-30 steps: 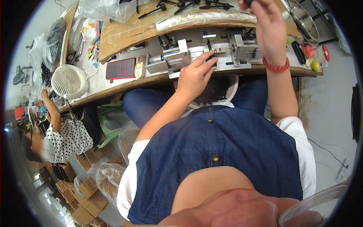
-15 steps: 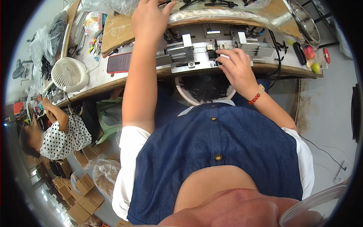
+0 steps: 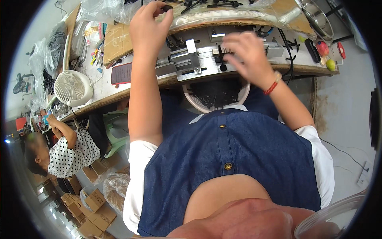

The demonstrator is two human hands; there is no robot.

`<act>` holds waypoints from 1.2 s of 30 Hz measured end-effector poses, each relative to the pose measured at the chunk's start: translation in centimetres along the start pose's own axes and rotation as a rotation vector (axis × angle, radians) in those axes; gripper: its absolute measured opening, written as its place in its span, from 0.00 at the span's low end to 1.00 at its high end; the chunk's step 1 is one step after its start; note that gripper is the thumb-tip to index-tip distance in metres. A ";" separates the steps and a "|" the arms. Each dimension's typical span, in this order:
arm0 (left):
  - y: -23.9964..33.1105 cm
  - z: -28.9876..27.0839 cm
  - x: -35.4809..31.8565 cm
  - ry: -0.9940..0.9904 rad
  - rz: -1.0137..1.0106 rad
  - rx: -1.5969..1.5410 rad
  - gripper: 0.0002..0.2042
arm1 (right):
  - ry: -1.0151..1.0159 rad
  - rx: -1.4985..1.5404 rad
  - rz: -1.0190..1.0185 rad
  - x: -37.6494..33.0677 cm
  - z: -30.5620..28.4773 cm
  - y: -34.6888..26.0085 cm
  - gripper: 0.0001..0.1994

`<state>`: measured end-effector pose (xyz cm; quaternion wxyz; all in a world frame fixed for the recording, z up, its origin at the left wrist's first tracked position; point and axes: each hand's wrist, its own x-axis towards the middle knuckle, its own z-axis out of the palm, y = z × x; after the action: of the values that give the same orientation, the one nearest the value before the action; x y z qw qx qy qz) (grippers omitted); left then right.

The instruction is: The person sits at a workbench and repeatedly picks up small black plastic components from a pile. They place each component into a metal jig, press down a lever to secure or modify it, and then remove the processed part. The task involves continuous repetitive handling of identical small parts.

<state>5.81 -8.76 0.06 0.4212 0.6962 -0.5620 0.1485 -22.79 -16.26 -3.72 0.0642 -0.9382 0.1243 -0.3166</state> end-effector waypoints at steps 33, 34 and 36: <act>3.8 3.2 -0.1 0.086 0.132 0.067 0.08 | 0.015 0.245 0.137 -2.5 -1.0 -1.9 0.10; 3.6 3.2 1.6 -0.007 0.054 0.042 0.11 | -0.012 0.211 0.127 -2.8 -0.3 -2.1 0.11; 3.1 3.6 3.4 -0.166 -0.038 0.066 0.14 | -0.031 0.156 0.105 -3.0 0.9 -2.0 0.11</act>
<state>3.12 -13.80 1.54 0.3529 0.7302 -0.5763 0.1007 -24.16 -13.45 -5.81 0.1554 -0.9274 0.1473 -0.3068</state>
